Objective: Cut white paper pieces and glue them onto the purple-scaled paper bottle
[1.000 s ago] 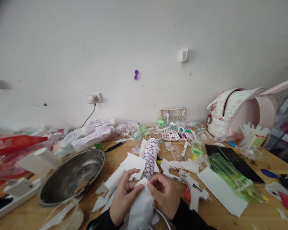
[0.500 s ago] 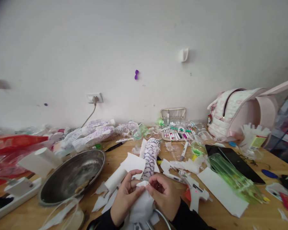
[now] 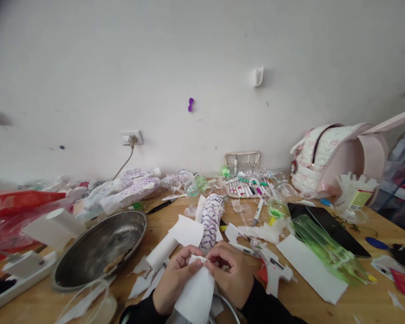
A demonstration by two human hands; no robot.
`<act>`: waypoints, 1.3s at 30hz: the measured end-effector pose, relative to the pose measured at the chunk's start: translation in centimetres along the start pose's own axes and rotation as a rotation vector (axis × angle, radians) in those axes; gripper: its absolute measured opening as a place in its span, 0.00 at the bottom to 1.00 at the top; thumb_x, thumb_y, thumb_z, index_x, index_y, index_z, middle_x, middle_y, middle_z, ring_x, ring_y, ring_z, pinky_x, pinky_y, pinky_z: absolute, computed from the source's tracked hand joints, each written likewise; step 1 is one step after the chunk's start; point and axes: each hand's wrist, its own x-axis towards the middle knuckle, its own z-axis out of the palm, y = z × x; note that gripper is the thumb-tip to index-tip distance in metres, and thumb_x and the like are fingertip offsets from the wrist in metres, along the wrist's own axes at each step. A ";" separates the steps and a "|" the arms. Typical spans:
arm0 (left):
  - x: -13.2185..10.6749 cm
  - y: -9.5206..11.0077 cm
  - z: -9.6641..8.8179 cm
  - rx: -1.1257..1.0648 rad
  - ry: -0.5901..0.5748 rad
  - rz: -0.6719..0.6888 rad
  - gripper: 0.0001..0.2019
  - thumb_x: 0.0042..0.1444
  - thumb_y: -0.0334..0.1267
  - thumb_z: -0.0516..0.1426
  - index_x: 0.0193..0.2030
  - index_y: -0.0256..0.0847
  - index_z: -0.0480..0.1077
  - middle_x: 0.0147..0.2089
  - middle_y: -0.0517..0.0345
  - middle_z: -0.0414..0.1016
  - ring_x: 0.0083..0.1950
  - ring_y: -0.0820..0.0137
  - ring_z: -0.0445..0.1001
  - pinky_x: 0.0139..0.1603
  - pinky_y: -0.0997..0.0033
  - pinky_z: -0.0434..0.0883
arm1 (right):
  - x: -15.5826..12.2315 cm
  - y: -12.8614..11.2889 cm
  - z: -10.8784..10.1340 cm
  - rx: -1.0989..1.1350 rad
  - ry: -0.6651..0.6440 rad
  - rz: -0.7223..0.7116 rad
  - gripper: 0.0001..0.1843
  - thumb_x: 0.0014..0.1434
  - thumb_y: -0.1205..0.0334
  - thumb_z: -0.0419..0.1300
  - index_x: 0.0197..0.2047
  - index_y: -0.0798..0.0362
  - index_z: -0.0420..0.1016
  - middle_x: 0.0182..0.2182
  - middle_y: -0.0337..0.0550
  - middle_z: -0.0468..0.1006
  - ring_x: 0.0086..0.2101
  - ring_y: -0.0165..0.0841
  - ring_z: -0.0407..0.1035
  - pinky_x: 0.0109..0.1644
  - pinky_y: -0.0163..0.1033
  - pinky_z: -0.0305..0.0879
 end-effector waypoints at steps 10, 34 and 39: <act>-0.5 0.2 -0.2 0.022 -0.015 0.027 0.17 0.37 0.43 0.65 0.32 0.36 0.70 0.28 0.59 0.74 0.26 0.75 0.68 0.28 0.76 0.62 | 0.1 0.2 -0.3 -0.134 -0.020 -0.189 0.06 0.51 0.68 0.56 0.26 0.54 0.74 0.26 0.41 0.67 0.24 0.28 0.65 0.27 0.33 0.62; -0.3 0.1 0.0 0.107 0.050 0.075 0.16 0.36 0.41 0.66 0.33 0.38 0.69 0.29 0.59 0.73 0.27 0.74 0.67 0.29 0.75 0.63 | -0.1 0.6 0.0 0.108 0.020 0.056 0.07 0.52 0.62 0.54 0.32 0.52 0.72 0.32 0.44 0.69 0.31 0.32 0.66 0.34 0.36 0.65; -0.5 0.1 0.0 0.170 0.059 0.130 0.15 0.39 0.43 0.64 0.33 0.39 0.67 0.30 0.60 0.71 0.27 0.74 0.66 0.27 0.76 0.62 | 0.1 1.3 0.2 0.307 0.027 0.319 0.16 0.48 0.51 0.59 0.36 0.54 0.70 0.28 0.42 0.72 0.28 0.33 0.67 0.31 0.36 0.65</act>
